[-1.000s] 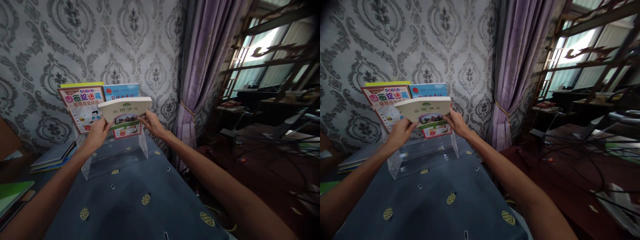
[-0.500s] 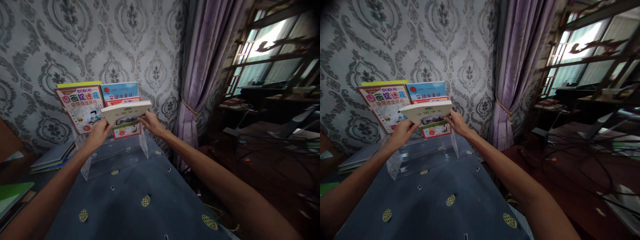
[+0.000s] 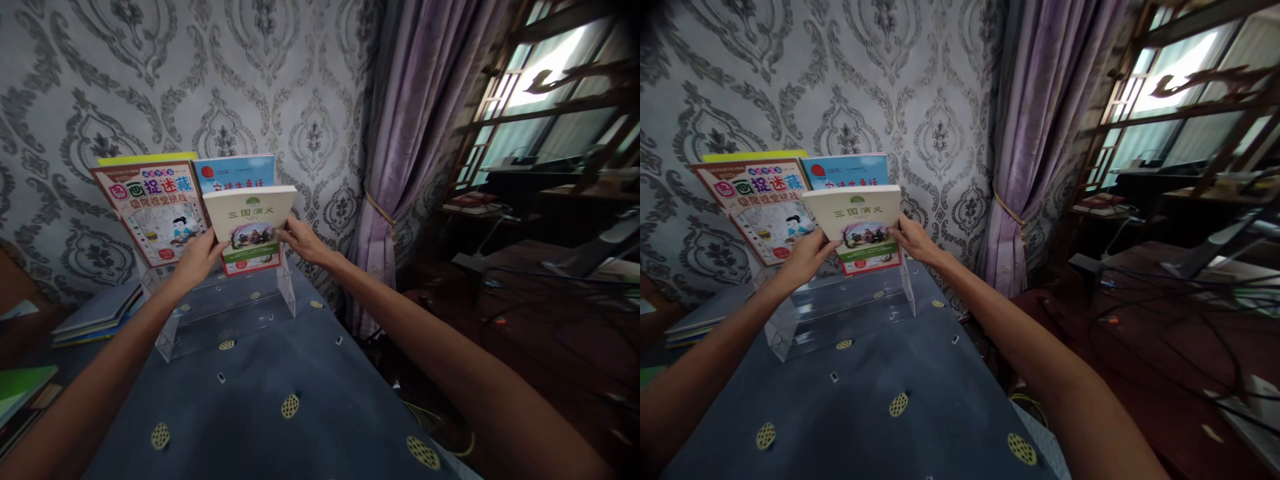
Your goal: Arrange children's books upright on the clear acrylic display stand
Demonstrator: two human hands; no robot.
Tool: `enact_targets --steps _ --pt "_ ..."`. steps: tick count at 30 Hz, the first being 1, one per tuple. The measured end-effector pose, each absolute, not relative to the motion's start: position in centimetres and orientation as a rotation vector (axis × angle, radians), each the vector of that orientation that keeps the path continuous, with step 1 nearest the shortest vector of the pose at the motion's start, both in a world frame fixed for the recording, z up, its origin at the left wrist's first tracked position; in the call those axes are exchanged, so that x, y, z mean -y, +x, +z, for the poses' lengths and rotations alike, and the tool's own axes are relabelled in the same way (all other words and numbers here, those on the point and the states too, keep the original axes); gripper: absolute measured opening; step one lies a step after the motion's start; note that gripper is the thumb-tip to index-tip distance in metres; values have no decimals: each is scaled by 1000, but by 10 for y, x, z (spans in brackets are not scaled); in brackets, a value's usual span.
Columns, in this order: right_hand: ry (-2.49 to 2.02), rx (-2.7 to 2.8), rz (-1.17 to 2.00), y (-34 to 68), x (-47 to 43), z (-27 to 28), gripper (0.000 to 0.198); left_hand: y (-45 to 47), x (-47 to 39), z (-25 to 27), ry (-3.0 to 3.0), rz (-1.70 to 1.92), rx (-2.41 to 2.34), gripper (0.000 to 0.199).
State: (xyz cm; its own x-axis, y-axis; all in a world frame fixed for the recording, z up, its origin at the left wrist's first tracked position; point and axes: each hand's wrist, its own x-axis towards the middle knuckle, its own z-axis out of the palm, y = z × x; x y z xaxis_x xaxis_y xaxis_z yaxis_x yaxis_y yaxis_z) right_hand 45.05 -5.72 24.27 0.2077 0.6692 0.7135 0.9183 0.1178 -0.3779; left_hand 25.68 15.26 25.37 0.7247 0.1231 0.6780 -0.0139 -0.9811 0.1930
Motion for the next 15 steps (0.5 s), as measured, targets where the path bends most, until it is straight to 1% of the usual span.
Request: enact_targets --steps 4,8,10,15 --pt "-1665 1531 -390 459 50 245 22 264 -157 253 2737 1054 -116 32" --pt "-1792 1522 -470 469 42 241 14 268 -157 250 2863 1016 -273 30" --pt "-1858 1504 -485 472 39 236 12 269 -154 250 2960 945 -405 31" --pt "-1989 1392 -532 467 35 228 15 265 -140 253 3132 699 -730 37"
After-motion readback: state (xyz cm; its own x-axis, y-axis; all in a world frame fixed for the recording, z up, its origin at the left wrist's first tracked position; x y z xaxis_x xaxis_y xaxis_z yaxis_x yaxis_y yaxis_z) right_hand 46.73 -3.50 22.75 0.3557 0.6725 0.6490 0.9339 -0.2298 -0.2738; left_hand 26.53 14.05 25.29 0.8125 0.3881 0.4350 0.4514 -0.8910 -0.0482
